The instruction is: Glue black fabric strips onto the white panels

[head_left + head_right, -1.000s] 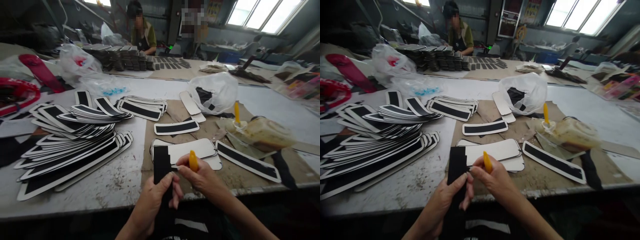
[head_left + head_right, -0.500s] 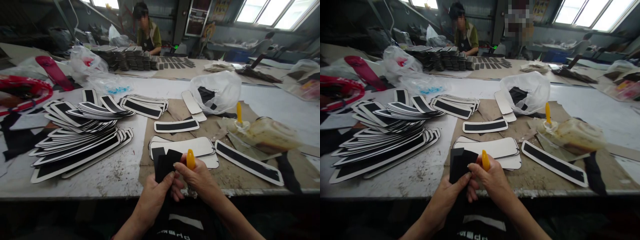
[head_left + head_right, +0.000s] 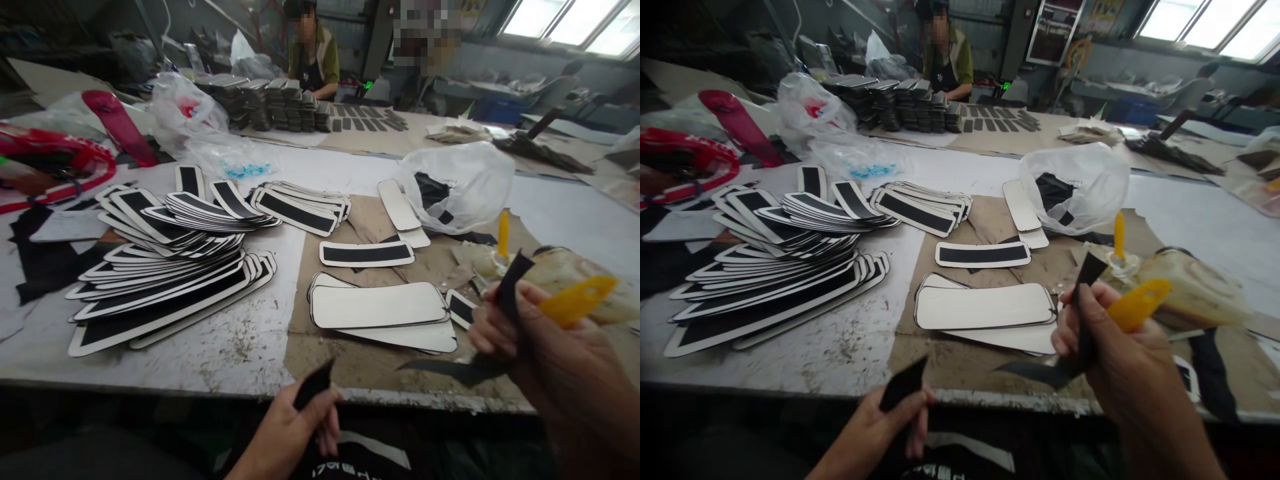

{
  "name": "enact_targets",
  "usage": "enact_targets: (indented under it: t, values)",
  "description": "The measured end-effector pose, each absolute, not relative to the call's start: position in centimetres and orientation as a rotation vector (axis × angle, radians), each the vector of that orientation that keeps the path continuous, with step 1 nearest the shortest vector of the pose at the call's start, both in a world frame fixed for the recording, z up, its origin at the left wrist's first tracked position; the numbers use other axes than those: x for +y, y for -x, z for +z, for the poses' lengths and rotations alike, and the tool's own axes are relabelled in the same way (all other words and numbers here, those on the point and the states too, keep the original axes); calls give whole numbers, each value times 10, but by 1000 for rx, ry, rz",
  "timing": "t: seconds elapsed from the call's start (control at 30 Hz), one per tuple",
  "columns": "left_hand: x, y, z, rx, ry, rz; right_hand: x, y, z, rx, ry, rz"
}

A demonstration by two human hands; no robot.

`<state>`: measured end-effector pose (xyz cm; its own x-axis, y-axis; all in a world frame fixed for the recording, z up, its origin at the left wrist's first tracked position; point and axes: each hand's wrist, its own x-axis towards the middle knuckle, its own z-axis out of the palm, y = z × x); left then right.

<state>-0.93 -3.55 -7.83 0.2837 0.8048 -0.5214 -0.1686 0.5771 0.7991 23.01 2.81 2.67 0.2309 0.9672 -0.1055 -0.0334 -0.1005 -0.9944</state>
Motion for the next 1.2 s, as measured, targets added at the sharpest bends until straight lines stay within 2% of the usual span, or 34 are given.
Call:
enact_targets:
  t: [0.13,0.27,0.37,0.53,0.77,1.2]
  values:
    - [1,34,-71,1475,-640,1023,51,-230,45,-1683,1746,1081]
    - [37,34,-73,1494,-808,984,85,-196,33,-2243,1605,1210]
    - [51,30,-74,1437,-849,949,107,-171,17,-2433,1576,1133]
    - [56,30,-75,1379,-807,933,128,-144,-7,-2621,1641,954]
    - [59,31,-76,1417,-734,888,139,-136,-30,-2748,1625,911]
    - [65,29,-77,1493,-822,891,141,-132,-32,-2844,1680,812]
